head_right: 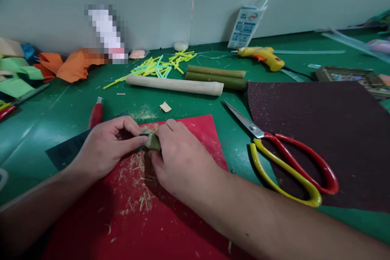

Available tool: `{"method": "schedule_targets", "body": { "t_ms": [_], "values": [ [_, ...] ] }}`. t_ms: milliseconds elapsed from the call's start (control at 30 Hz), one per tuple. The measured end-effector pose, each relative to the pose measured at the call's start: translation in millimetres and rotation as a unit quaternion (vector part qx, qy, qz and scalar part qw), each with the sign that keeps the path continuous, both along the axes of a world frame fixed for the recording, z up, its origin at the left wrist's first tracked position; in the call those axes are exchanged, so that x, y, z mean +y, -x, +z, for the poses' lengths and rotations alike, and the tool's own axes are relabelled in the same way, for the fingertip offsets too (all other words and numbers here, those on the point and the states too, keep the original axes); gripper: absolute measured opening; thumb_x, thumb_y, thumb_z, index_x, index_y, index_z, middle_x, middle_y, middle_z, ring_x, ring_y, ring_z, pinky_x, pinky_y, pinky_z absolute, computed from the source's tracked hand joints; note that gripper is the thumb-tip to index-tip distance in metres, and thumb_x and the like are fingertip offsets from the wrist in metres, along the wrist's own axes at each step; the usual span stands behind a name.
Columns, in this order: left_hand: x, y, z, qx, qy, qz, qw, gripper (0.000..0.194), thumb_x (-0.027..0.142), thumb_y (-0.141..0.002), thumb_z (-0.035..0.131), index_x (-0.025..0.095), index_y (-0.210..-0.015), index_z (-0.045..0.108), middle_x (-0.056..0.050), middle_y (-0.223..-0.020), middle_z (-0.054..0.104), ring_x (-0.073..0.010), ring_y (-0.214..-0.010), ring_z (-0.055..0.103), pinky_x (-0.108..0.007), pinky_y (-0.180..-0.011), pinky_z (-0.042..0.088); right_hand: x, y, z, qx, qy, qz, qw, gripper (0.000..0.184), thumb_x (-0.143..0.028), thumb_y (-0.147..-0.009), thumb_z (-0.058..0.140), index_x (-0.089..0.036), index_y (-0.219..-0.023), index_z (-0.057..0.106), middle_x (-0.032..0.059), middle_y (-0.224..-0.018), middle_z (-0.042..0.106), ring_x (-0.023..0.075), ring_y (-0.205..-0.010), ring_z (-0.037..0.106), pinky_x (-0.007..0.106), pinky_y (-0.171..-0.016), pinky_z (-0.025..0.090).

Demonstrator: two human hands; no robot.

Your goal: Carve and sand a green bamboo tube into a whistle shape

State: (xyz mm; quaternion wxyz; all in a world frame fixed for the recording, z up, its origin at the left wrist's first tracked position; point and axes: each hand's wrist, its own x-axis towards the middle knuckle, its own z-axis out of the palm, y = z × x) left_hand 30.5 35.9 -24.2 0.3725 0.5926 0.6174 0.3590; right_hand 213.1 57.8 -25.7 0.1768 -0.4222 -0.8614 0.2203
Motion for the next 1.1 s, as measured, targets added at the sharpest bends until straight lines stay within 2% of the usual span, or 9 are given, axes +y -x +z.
{"method": "schedule_targets", "body": {
  "t_ms": [200,267,433,633,733,867,1033,1100],
  "values": [
    [2,10,3.6,-0.015,0.046,-0.025,0.999,0.023,0.034,-0.071,0.077,0.018,-0.068,0.06,0.003,-0.073,0.063,-0.0112,-0.068,0.056,-0.025,-0.067,0.044,-1,0,1.5,0.001,-0.019,0.018,1.0,0.006,-0.016,-0.081,0.057,-0.018,-0.078,0.052,0.0035,-0.08,0.054,0.0186,-0.076,0.049,0.031,-0.065,0.037],
    [2,6,4.1,-0.003,0.034,-0.019,0.999,0.024,0.034,-0.072,0.076,0.018,-0.066,0.06,0.003,-0.07,0.061,-0.011,-0.065,0.055,-0.025,-0.064,0.043,-2,0,2.4,-0.013,-0.028,0.036,0.999,0.003,-0.014,-0.08,0.056,-0.017,-0.081,0.055,0.0051,-0.083,0.056,0.0201,-0.079,0.05,0.033,-0.069,0.04],
    [4,-6,5.4,0.047,-0.023,0.019,0.998,0.02,0.031,-0.075,0.073,0.018,-0.066,0.06,0.003,-0.062,0.058,-0.0097,-0.056,0.05,-0.023,-0.055,0.04,-3,0,3.4,-0.039,-0.035,0.056,0.997,0.013,-0.012,-0.079,0.056,-0.013,-0.091,0.058,0.0088,-0.092,0.059,0.0228,-0.087,0.052,0.036,-0.076,0.043],
    [-2,5,1.5,0.011,0.0,-0.025,1.0,0.021,0.031,-0.073,0.075,0.018,-0.067,0.06,0.002,-0.068,0.06,-0.0117,-0.063,0.054,-0.024,-0.06,0.043,-2,0,1.5,-0.025,-0.038,0.037,0.998,0.004,-0.015,-0.083,0.052,-0.017,-0.081,0.055,0.0061,-0.082,0.057,0.021,-0.079,0.051,0.034,-0.068,0.041],
    [1,3,1.9,0.026,-0.01,-0.006,1.0,0.023,0.033,-0.074,0.075,0.018,-0.066,0.06,0.002,-0.066,0.059,-0.0112,-0.061,0.053,-0.024,-0.059,0.043,-2,-1,1.0,-0.023,-0.053,0.051,0.997,0.004,-0.014,-0.082,0.053,-0.015,-0.085,0.056,0.0073,-0.086,0.057,0.0217,-0.082,0.052,0.035,-0.07,0.042],
    [5,-4,5.1,0.047,-0.023,0.024,0.998,0.021,0.032,-0.076,0.074,0.018,-0.067,0.06,0.004,-0.061,0.058,-0.0099,-0.055,0.049,-0.023,-0.054,0.039,-3,-1,1.2,-0.035,-0.052,0.057,0.996,0.015,-0.009,-0.077,0.054,-0.013,-0.092,0.058,0.0092,-0.091,0.058,0.023,-0.086,0.052,0.036,-0.076,0.043],
    [-5,5,0.2,0.01,-0.001,-0.029,1.0,0.022,0.03,-0.075,0.073,0.018,-0.065,0.059,0.002,-0.07,0.059,-0.011,-0.065,0.054,-0.025,-0.063,0.043,-2,-2,0.7,-0.013,-0.05,0.046,0.998,0.004,-0.016,-0.084,0.051,-0.017,-0.083,0.055,0.0063,-0.084,0.057,0.0204,-0.08,0.051,0.033,-0.068,0.041],
    [-5,6,-1.4,0.014,-0.001,-0.023,1.0,0.022,0.03,-0.075,0.073,0.018,-0.064,0.058,0.002,-0.07,0.058,-0.0111,-0.065,0.053,-0.025,-0.063,0.042,-2,-2,0.3,-0.011,-0.059,0.049,0.997,0.004,-0.017,-0.084,0.05,-0.017,-0.082,0.054,0.0062,-0.084,0.056,0.0202,-0.079,0.05,0.033,-0.068,0.04]
  ]
}}
